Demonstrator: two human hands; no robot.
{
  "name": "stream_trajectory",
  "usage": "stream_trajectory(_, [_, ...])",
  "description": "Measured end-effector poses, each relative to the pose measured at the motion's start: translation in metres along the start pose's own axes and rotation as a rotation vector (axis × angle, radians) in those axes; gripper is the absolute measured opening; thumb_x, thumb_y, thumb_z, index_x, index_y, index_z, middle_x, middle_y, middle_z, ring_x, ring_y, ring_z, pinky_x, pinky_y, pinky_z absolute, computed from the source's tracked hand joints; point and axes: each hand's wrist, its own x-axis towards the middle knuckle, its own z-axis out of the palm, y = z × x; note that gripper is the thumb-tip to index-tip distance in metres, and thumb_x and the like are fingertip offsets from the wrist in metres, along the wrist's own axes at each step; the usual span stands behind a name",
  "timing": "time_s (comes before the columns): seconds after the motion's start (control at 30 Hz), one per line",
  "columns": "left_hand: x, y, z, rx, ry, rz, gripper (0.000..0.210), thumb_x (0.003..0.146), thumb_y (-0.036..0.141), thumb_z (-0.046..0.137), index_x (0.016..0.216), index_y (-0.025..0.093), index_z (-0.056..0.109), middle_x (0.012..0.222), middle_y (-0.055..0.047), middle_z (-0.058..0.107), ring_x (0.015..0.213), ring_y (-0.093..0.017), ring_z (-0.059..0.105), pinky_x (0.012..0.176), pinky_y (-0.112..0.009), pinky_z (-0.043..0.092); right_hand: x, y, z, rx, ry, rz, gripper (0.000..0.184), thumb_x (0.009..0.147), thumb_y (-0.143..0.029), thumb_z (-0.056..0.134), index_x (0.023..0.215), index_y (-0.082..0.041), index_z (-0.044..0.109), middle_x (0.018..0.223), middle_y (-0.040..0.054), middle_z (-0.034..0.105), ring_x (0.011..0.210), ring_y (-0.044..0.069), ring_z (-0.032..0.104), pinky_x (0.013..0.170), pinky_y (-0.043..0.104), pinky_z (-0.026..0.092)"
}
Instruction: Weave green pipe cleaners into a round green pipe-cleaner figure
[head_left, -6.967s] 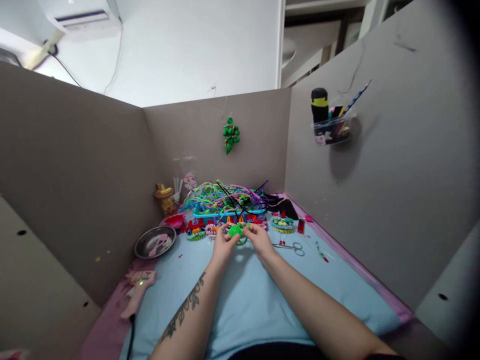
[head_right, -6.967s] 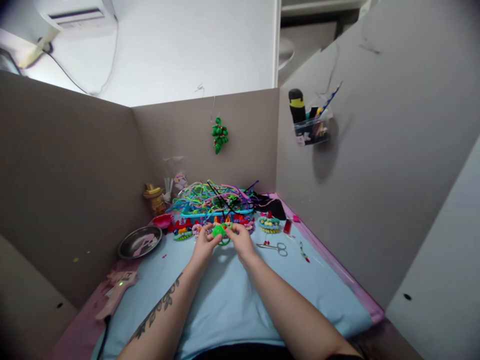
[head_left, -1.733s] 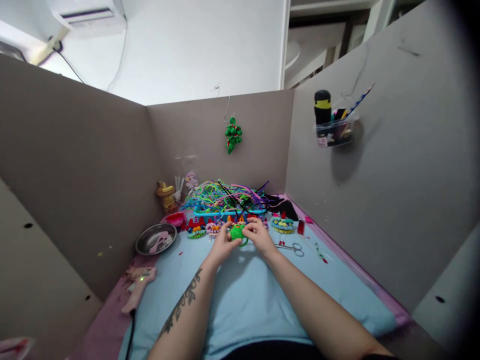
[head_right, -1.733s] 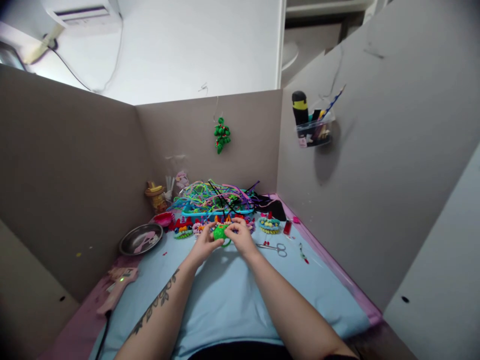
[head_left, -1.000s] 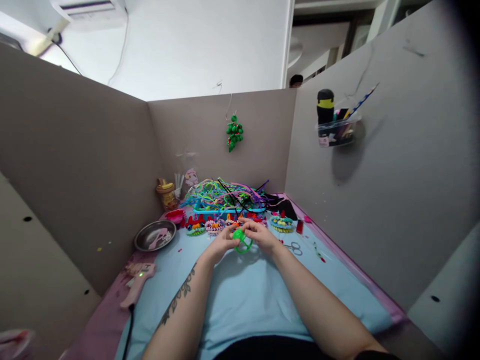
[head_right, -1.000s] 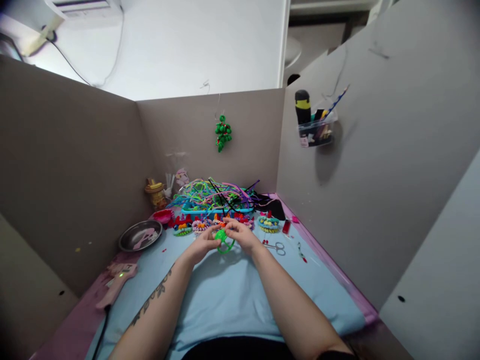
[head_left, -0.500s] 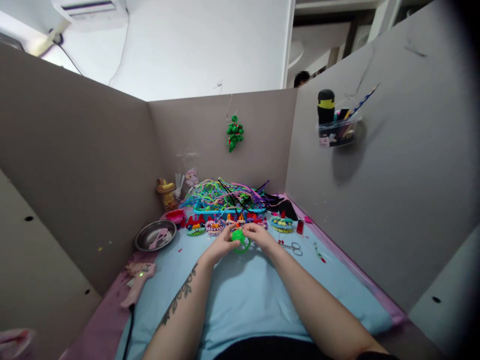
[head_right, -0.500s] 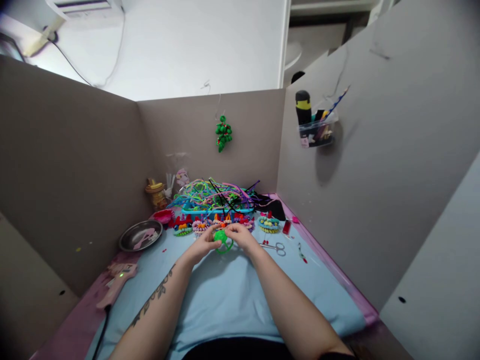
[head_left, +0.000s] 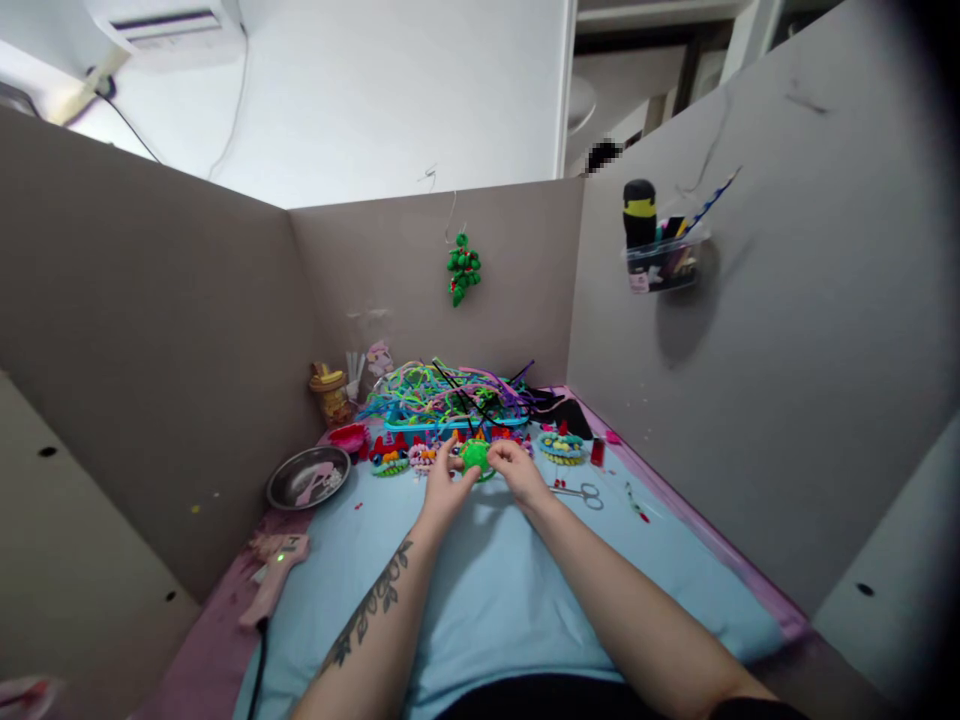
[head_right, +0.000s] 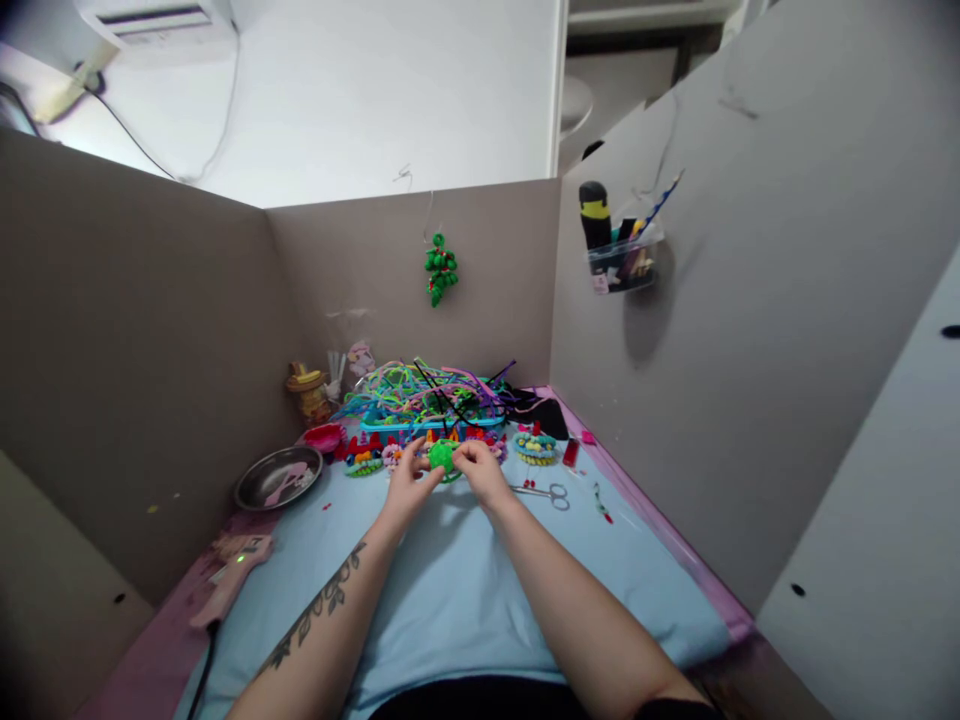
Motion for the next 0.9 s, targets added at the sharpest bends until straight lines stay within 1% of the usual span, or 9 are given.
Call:
stream_trajectory(0.17, [-0.002, -0.001, 0.002, -0.157, -0.064, -0.058, 0.077, 0.064, 0.029, 0.07, 0.13, 0.014, 0.033, 0.059, 0.005, 0.051, 0.059, -0.014, 0.053, 0.065, -0.027, 0.042, -0.002, -0.001, 0.003, 0.062, -0.052, 0.065, 0.03, 0.061, -0.042, 0.064, 0.047, -0.018, 0.052, 0.072, 0.0018, 0.055, 0.072, 0.017, 0.05, 0.069, 0.03, 0.037])
stream_trajectory(0.27, [-0.002, 0.0, 0.0, -0.178, -0.104, -0.051, 0.075, 0.063, 0.025, 0.07, 0.128, 0.015, 0.034, 0.07, 0.001, 0.059, 0.068, -0.015, 0.058, 0.07, -0.028, 0.044, -0.002, -0.002, 0.003, 0.068, -0.085, 0.086, 0.036, 0.063, -0.044, 0.062, 0.043, -0.018, 0.048, 0.066, 0.0008, 0.053, 0.06, 0.014, 0.046, 0.061, 0.028, 0.035])
stream_trajectory(0.43, [-0.003, 0.002, 0.0, -0.214, -0.175, -0.044, 0.077, 0.065, 0.021, 0.068, 0.131, 0.014, 0.03, 0.084, -0.005, 0.065, 0.078, -0.017, 0.062, 0.075, -0.031, 0.045, -0.003, 0.0, 0.001, 0.048, -0.113, 0.108, 0.037, 0.065, -0.046, 0.061, 0.046, -0.018, 0.049, 0.048, -0.0044, 0.04, 0.048, 0.01, 0.034, 0.052, 0.026, 0.029])
stream_trajectory(0.5, [-0.003, 0.0, 0.001, -0.246, -0.185, -0.063, 0.082, 0.063, 0.022, 0.071, 0.132, 0.015, 0.027, 0.087, -0.006, 0.066, 0.079, -0.018, 0.063, 0.074, -0.03, 0.046, -0.003, 0.0, 0.002, 0.043, -0.112, 0.103, 0.036, 0.068, -0.047, 0.06, 0.048, -0.018, 0.05, 0.047, -0.0047, 0.039, 0.049, 0.011, 0.035, 0.053, 0.026, 0.03])
stream_trajectory(0.57, [-0.001, -0.003, 0.001, -0.266, -0.171, -0.089, 0.085, 0.062, 0.024, 0.073, 0.132, 0.015, 0.027, 0.086, -0.006, 0.066, 0.076, -0.018, 0.063, 0.073, -0.03, 0.047, -0.004, -0.002, 0.003, 0.036, -0.093, 0.075, 0.033, 0.07, -0.047, 0.058, 0.055, -0.018, 0.055, 0.051, -0.0032, 0.044, 0.054, 0.012, 0.041, 0.056, 0.026, 0.034])
stream_trajectory(0.63, [0.0, -0.005, 0.001, -0.291, -0.125, -0.124, 0.085, 0.062, 0.026, 0.074, 0.131, 0.015, 0.026, 0.082, -0.006, 0.067, 0.072, -0.017, 0.064, 0.072, -0.03, 0.047, -0.005, -0.006, 0.003, -0.033, -0.009, -0.032, 0.027, 0.072, -0.044, 0.058, 0.066, -0.018, 0.062, 0.064, 0.0004, 0.053, 0.066, 0.016, 0.049, 0.064, 0.028, 0.039])
stream_trajectory(0.73, [0.003, -0.005, 0.0, -0.355, -0.05, -0.17, 0.086, 0.06, 0.029, 0.075, 0.13, 0.014, 0.026, 0.082, -0.007, 0.068, 0.073, -0.018, 0.065, 0.074, -0.032, 0.048, -0.008, -0.012, 0.001, -0.257, 0.149, -0.321, 0.018, 0.075, -0.036, 0.059, 0.079, -0.021, 0.068, 0.089, 0.0061, 0.057, 0.088, 0.021, 0.052, 0.08, 0.034, 0.041])
stream_trajectory(0.8, [0.004, -0.006, 0.0, -0.383, -0.026, -0.182, 0.086, 0.059, 0.029, 0.075, 0.129, 0.014, 0.027, 0.084, -0.007, 0.069, 0.074, -0.018, 0.065, 0.077, -0.033, 0.047, -0.011, -0.015, 0.0, -0.396, 0.165, -0.472, 0.013, 0.076, -0.03, 0.059, 0.08, -0.023, 0.07, 0.093, 0.0067, 0.056, 0.092, 0.021, 0.051, 0.085, 0.037, 0.04])
stream_trajectory(0.9, [0.004, -0.008, 0.0, -0.398, -0.029, -0.172, 0.084, 0.06, 0.028, 0.075, 0.128, 0.014, 0.027, 0.085, -0.008, 0.069, 0.076, -0.019, 0.066, 0.078, -0.034, 0.047, -0.014, -0.017, 0.0, -0.515, 0.142, -0.568, 0.012, 0.076, -0.023, 0.06, 0.082, -0.025, 0.071, 0.089, 0.0058, 0.059, 0.09, 0.02, 0.052, 0.083, 0.038, 0.042])
